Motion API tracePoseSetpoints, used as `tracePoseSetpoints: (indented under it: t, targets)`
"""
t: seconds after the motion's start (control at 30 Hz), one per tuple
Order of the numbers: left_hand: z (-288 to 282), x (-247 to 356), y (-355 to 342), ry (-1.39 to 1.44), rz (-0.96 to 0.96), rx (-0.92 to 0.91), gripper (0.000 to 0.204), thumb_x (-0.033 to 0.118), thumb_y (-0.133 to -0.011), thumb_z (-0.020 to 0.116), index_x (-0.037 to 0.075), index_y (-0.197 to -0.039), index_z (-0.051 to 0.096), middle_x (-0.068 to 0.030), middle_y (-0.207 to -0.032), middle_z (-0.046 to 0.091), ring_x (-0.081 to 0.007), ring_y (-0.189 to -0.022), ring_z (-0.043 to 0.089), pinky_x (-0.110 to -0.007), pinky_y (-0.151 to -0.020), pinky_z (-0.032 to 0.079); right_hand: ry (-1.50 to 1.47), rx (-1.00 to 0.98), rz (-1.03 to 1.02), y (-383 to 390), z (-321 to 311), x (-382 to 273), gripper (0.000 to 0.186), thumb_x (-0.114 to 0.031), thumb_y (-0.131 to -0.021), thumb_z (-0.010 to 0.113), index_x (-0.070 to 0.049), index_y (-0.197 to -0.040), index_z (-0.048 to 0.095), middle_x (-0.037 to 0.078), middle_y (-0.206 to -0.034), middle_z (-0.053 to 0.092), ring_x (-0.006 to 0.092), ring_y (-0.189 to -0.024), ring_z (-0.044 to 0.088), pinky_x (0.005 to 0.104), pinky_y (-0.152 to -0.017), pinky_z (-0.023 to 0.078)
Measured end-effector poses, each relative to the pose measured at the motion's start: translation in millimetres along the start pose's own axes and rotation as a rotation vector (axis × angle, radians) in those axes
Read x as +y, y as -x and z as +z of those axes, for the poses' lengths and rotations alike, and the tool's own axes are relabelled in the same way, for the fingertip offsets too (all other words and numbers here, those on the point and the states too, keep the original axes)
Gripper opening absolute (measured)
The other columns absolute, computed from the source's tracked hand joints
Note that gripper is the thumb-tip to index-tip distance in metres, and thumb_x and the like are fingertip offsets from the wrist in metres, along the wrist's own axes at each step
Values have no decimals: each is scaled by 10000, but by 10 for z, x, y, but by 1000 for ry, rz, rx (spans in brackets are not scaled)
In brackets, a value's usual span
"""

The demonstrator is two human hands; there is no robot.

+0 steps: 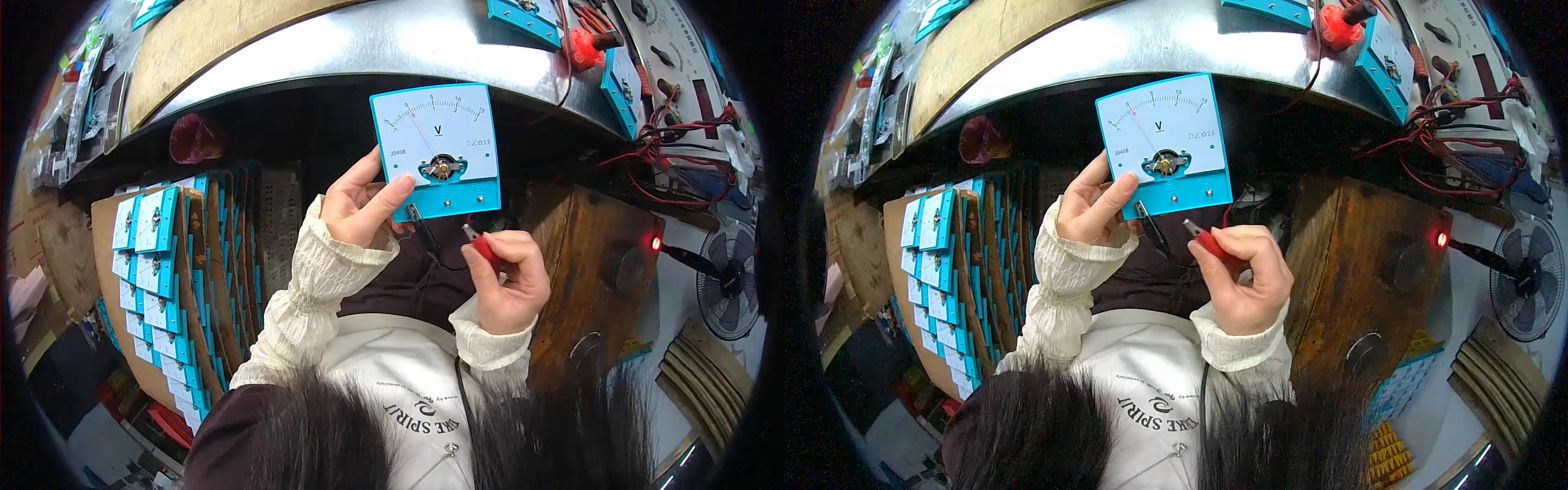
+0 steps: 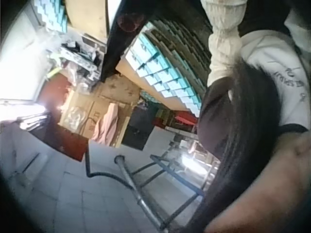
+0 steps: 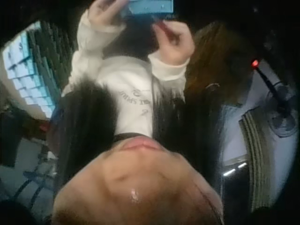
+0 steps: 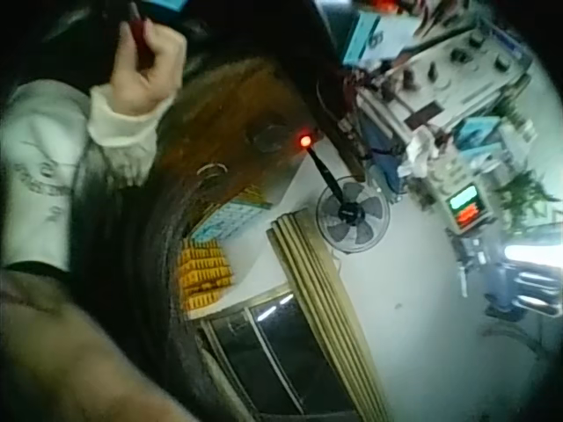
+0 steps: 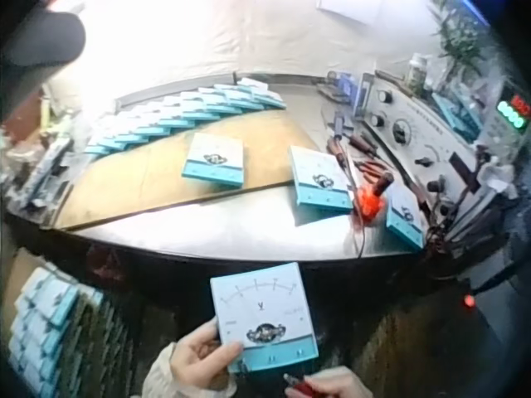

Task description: Testing analog voltmeters using a dedicated test rig and sorting them onto a stack.

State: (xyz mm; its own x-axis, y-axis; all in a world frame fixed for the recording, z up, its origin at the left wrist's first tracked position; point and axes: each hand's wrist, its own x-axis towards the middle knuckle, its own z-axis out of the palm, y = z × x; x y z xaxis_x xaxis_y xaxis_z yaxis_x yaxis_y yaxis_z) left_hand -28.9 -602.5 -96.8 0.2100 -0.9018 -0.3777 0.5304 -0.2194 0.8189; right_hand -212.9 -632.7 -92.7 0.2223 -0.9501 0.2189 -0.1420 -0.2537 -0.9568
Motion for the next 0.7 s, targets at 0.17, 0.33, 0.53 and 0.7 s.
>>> tracePoseSetpoints:
  t: [0.17, 0.33, 0.53, 0.7]
  targets:
    - [-45, 9, 8, -20, 15, 32, 624, 187, -908, 633, 11, -1427, 335, -114, -1031, 668, -94, -689, 614, -204, -565, 474, 173, -32, -81, -97, 10, -35, 200, 52, -705, 775, 11, -794, 600, 90, -768, 618, 115, -622, 573, 209, -520, 444]
    - [-80, 3, 62, -81, 140, 52, 625, 167, -903, 640, 5, -1425, 336, -108, -1049, 666, -86, -749, 615, -200, -587, 474, 223, -107, -39, -140, 230, -29, 187, 40, -712, 766, 28, -742, 582, 100, -721, 607, 150, -602, 589, 248, -517, 461]
    - [-202, 50, 123, -88, 120, 37, 626, 158, -904, 640, 3, -1427, 331, -106, -1074, 660, -95, -785, 622, -200, -605, 475, 181, -73, -28, -90, 374, -28, 209, 34, -705, 776, 13, -802, 592, 91, -758, 622, 139, -653, 609, 232, -544, 484]
    - [-226, 30, 118, -47, 118, 47, 624, 152, -905, 638, 5, -1428, 330, -103, -1077, 658, -93, -774, 620, -197, -596, 468, 167, -76, -11, -75, 383, -12, 227, 28, -700, 783, 4, -826, 595, 104, -799, 640, 148, -686, 625, 235, -571, 496]
